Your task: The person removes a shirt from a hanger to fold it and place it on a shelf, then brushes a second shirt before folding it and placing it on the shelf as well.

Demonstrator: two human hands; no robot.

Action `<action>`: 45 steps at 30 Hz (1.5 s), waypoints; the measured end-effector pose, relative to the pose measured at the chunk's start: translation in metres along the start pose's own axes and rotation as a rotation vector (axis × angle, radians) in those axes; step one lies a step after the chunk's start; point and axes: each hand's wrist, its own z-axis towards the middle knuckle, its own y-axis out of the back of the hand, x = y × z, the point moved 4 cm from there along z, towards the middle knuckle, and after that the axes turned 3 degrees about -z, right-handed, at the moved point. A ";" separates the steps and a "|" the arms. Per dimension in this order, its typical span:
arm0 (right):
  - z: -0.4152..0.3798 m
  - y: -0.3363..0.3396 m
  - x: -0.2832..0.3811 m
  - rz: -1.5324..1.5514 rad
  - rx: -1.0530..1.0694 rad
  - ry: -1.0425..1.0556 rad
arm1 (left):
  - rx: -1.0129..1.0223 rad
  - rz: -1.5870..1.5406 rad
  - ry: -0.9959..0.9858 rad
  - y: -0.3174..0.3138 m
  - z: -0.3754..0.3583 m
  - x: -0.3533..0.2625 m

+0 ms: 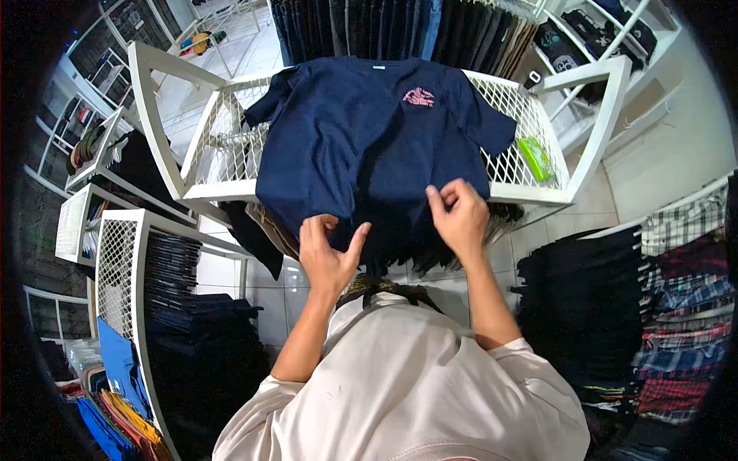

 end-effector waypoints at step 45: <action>-0.064 0.053 0.032 0.601 0.630 0.006 | 0.193 -0.847 0.495 -0.011 0.037 -0.012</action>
